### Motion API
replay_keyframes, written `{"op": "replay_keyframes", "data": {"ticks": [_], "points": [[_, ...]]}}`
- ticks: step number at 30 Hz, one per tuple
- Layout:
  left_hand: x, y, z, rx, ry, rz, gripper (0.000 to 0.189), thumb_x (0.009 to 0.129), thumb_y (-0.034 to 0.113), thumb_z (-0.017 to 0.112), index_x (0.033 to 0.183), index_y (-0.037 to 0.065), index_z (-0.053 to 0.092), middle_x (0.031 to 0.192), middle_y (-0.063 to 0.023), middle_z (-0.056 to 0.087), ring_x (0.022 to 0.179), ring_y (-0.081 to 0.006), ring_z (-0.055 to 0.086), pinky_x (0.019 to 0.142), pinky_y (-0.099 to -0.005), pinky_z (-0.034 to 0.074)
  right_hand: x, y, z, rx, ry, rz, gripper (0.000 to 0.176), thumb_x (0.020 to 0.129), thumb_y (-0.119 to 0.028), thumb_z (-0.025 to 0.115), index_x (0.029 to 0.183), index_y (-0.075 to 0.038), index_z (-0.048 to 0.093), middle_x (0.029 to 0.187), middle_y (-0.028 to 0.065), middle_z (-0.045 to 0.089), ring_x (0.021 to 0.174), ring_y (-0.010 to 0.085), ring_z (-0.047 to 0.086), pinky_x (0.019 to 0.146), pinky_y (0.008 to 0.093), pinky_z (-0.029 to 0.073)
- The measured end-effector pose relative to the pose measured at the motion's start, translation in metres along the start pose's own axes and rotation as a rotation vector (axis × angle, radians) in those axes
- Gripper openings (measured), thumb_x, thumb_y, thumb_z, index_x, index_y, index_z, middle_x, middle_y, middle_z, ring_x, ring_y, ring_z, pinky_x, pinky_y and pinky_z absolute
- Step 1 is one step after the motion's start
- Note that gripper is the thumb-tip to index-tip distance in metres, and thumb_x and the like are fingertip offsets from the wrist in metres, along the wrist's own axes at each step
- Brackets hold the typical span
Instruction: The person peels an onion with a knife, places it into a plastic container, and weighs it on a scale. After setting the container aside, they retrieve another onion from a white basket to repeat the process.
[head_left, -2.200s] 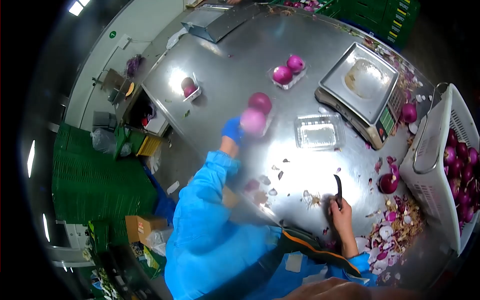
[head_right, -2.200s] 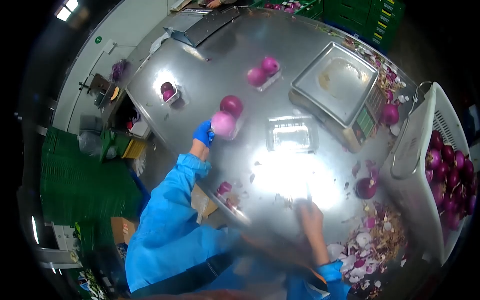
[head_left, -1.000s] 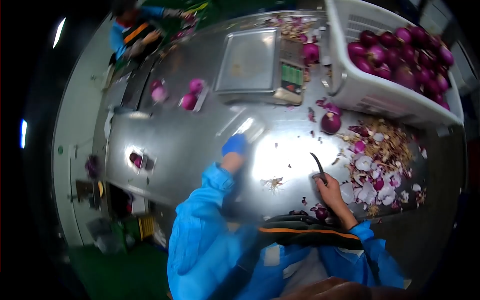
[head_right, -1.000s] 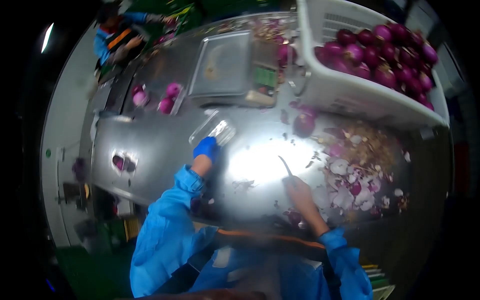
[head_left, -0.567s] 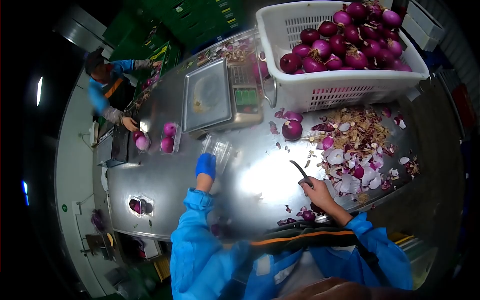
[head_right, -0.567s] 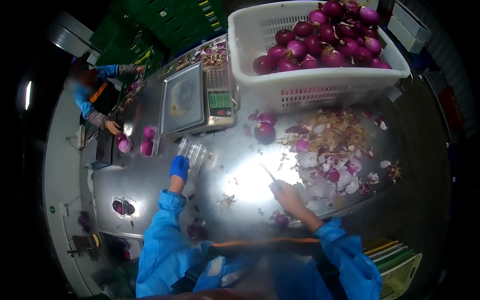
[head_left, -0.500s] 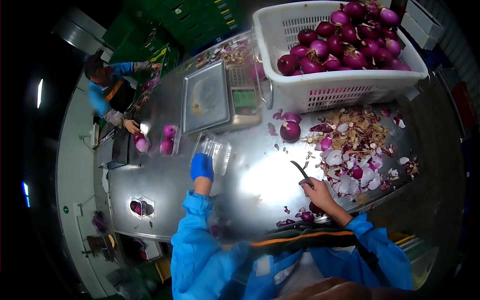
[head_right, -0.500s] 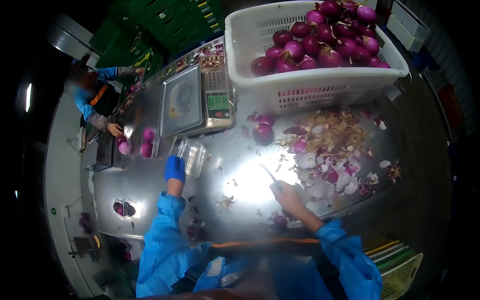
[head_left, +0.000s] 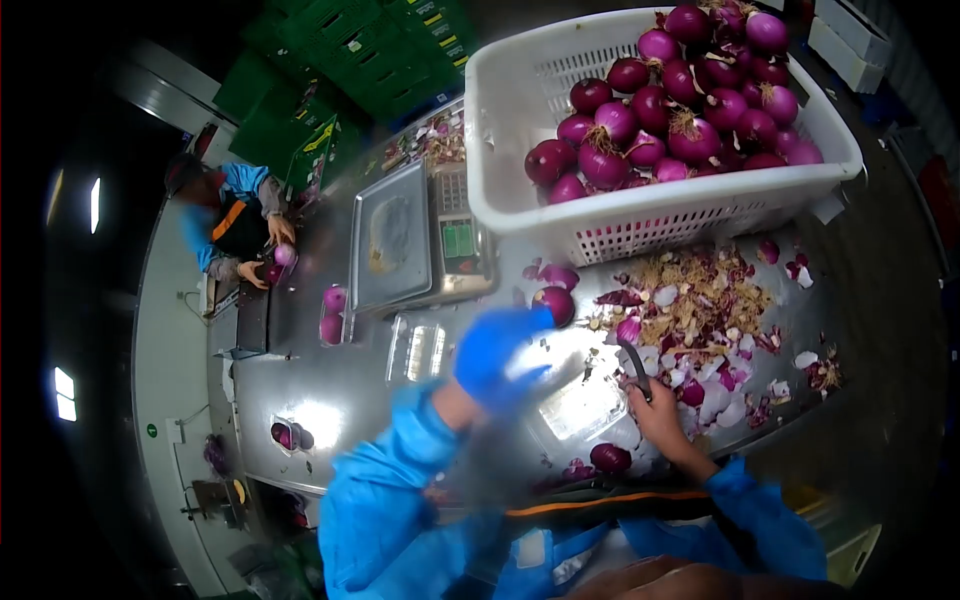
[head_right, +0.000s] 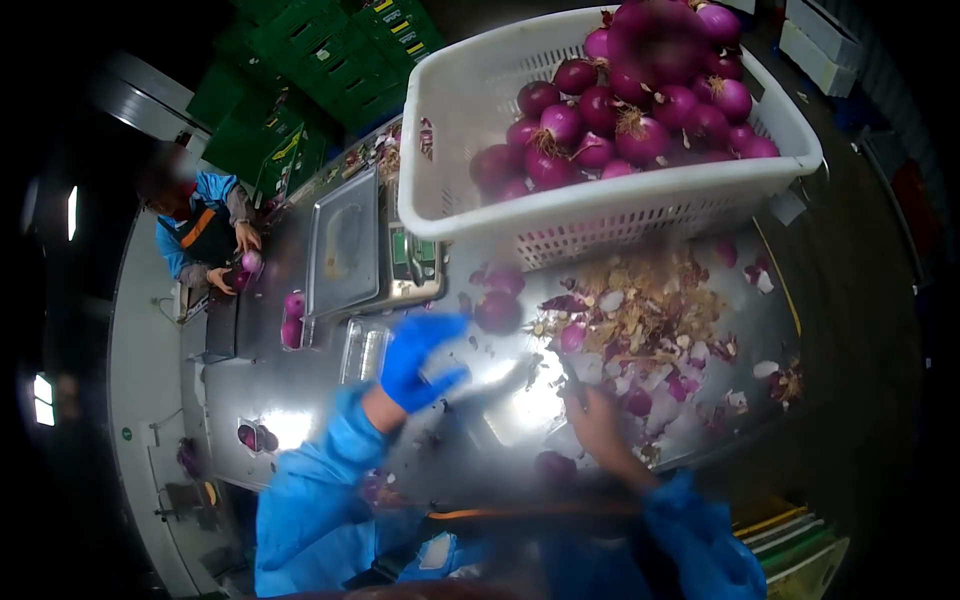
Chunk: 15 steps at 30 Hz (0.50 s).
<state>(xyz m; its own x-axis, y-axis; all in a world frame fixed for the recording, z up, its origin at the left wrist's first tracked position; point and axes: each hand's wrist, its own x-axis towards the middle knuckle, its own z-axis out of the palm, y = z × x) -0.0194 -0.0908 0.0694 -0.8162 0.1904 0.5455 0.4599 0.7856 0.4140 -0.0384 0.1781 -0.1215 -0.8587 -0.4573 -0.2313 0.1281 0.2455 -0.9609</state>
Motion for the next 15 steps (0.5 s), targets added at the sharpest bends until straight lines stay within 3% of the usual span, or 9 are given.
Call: {"op": "replay_keyframes", "data": {"ticks": [2, 3, 4, 5, 6, 7, 9, 12, 15], "points": [[0.072, -0.023, -0.017, 0.186, 0.024, -0.089, 0.045, 0.077, 0.015, 0.078, 0.12, 0.006, 0.065, 0.102, -0.0118, 0.067, 0.091, -0.0292, 0.064, 0.08, -0.0363, 0.05, 0.001, 0.0, -0.013, -0.045, -0.007, 0.003, 0.017, 0.093, -0.007, 0.058, 0.107, 0.001, 0.064, 0.07, 0.0017, 0.06, 0.063, 0.0089, 0.054, 0.058, 0.0256, 0.044], [0.115, -0.042, -0.015, 0.109, 0.123, -0.013, 0.041, 0.079, 0.011, 0.076, 0.119, 0.005, 0.064, 0.1, -0.0115, 0.067, 0.09, -0.0273, 0.064, 0.08, -0.0362, 0.05, 0.002, -0.004, -0.02, -0.081, 0.008, -0.084, 0.017, 0.092, -0.008, 0.059, 0.106, 0.001, 0.064, 0.071, 0.0043, 0.062, 0.064, 0.0107, 0.056, 0.06, 0.0284, 0.047], [0.15, -0.069, -0.008, 0.033, 0.099, -0.034, 0.04, 0.082, 0.013, 0.074, 0.12, 0.003, 0.063, 0.103, -0.0124, 0.066, 0.093, -0.0277, 0.064, 0.081, -0.0364, 0.05, 0.004, -0.009, -0.026, -0.064, -0.013, -0.077, 0.017, 0.092, -0.008, 0.059, 0.106, 0.001, 0.064, 0.072, 0.0051, 0.062, 0.064, 0.0111, 0.057, 0.06, 0.0289, 0.047], [0.176, -0.095, -0.002, 0.047, -0.009, -0.189, 0.041, 0.086, 0.017, 0.072, 0.124, 0.004, 0.06, 0.116, -0.0115, 0.065, 0.103, -0.0185, 0.063, 0.086, -0.0322, 0.048, 0.007, -0.014, -0.032, -0.049, -0.034, -0.07, 0.017, 0.092, -0.008, 0.059, 0.105, 0.001, 0.064, 0.072, 0.0058, 0.063, 0.064, 0.0115, 0.057, 0.06, 0.0293, 0.047], [0.199, -0.126, 0.012, 0.08, -0.071, -0.214, 0.045, 0.086, 0.02, 0.071, 0.126, 0.003, 0.059, 0.11, -0.0148, 0.065, 0.102, -0.0287, 0.064, 0.088, -0.0371, 0.051, 0.011, -0.015, -0.036, -0.035, -0.057, -0.062, 0.017, 0.092, -0.008, 0.059, 0.105, 0.001, 0.064, 0.072, 0.0066, 0.063, 0.064, 0.0119, 0.057, 0.06, 0.0298, 0.047], [0.213, -0.162, 0.029, 0.043, -0.151, -0.386, 0.049, 0.087, 0.023, 0.071, 0.129, 0.002, 0.057, 0.117, -0.0168, 0.063, 0.11, -0.0292, 0.062, 0.091, -0.0375, 0.051, 0.015, -0.004, -0.04, -0.1, -0.072, -0.104, 0.017, 0.092, -0.008, 0.059, 0.105, 0.001, 0.064, 0.074, 0.0067, 0.064, 0.065, 0.0126, 0.059, 0.061, 0.0295, 0.048], [0.244, -0.183, 0.048, 0.206, -0.492, -0.771, 0.051, 0.087, 0.03, 0.07, 0.129, 0.004, 0.057, 0.115, -0.0127, 0.067, 0.105, -0.0269, 0.065, 0.09, -0.0368, 0.05, 0.02, 0.0, -0.045, -0.057, -0.055, -0.079, 0.016, 0.092, -0.008, 0.058, 0.105, 0.001, 0.063, 0.074, 0.0065, 0.064, 0.066, 0.0122, 0.059, 0.062, 0.0291, 0.049], [0.255, -0.214, 0.087, 0.508, -0.818, -0.832, 0.052, 0.086, 0.034, 0.07, 0.128, 0.006, 0.059, 0.113, -0.0124, 0.067, 0.102, -0.0259, 0.066, 0.088, -0.0367, 0.05, 0.028, 0.015, -0.053, -0.079, -0.027, -0.092, 0.016, 0.092, -0.005, 0.056, 0.104, 0.0, 0.064, 0.075, 0.0051, 0.064, 0.067, 0.0103, 0.06, 0.063, 0.0277, 0.05], [0.251, -0.216, 0.106, 0.649, -1.025, -0.821, 0.052, 0.084, 0.037, 0.07, 0.126, 0.007, 0.06, 0.11, -0.0115, 0.068, 0.099, -0.0242, 0.067, 0.086, -0.0364, 0.051, 0.032, 0.022, -0.06, -0.031, -0.009, -0.089, 0.016, 0.092, -0.004, 0.056, 0.105, -0.001, 0.065, 0.076, 0.0041, 0.064, 0.067, 0.0097, 0.06, 0.062, 0.0272, 0.049]]}}
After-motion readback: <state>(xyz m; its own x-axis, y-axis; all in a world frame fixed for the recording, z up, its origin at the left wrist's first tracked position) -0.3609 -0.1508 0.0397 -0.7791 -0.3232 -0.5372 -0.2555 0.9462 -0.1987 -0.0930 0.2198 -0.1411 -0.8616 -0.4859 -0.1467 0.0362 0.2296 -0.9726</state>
